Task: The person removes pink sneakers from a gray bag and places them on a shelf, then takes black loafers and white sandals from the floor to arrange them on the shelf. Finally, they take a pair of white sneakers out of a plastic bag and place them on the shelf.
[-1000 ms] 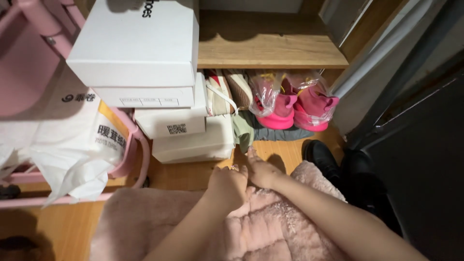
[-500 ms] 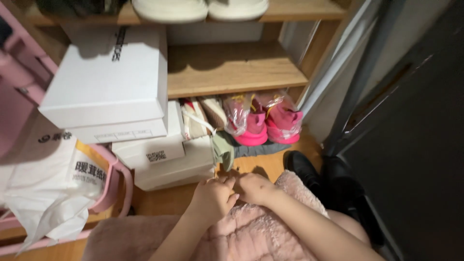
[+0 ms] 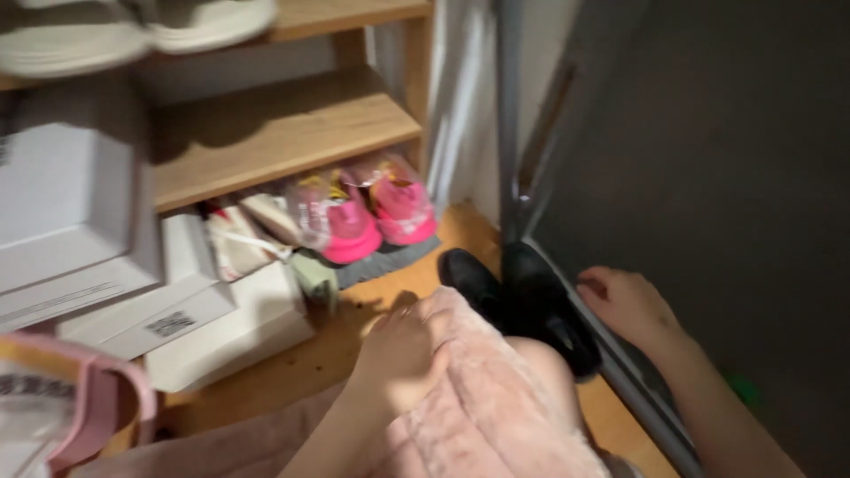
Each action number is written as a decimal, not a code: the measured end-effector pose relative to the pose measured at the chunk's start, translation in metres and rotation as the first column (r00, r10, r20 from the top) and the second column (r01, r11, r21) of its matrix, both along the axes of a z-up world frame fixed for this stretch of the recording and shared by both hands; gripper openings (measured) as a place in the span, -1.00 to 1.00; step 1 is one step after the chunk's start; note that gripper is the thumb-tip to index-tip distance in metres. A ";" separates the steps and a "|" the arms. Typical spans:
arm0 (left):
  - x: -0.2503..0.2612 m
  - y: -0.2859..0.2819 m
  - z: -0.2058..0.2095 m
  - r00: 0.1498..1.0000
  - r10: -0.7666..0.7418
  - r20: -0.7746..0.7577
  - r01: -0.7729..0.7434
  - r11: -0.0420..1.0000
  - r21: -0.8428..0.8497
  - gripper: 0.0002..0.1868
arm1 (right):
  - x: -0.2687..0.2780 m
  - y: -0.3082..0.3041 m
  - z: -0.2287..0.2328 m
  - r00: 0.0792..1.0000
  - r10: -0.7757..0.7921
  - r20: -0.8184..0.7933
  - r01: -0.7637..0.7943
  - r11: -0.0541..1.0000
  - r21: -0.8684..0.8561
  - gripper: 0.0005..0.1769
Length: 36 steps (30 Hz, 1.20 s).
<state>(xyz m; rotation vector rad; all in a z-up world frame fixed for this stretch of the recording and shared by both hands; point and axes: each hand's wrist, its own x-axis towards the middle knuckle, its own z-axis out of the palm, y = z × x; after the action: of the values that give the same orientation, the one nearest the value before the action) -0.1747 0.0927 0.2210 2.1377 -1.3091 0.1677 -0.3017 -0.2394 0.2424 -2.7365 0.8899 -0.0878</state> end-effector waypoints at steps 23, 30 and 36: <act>-0.100 -0.298 -0.078 0.965 0.155 -0.212 0.108 0.502 0.858 -0.49 | -0.087 -0.030 -0.138 0.927 0.370 -0.069 -0.361 0.926 0.107 -0.71; -0.097 -0.296 -0.093 0.899 0.283 -0.335 0.059 0.679 0.732 -0.49 | -0.079 -0.032 -0.129 0.940 0.327 -0.101 -0.327 0.945 0.022 -0.76; -0.089 -0.280 -0.092 0.902 0.235 -0.361 -0.119 0.941 0.316 -0.73 | -0.049 -0.061 -0.044 0.912 0.405 0.062 -0.395 0.910 -0.127 -0.87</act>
<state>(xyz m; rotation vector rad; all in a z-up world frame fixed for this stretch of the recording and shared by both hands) -0.2640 -0.1877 0.1290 2.3748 -0.9423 -0.3890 -0.3511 -0.3007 0.1980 -2.9315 0.2929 -0.1799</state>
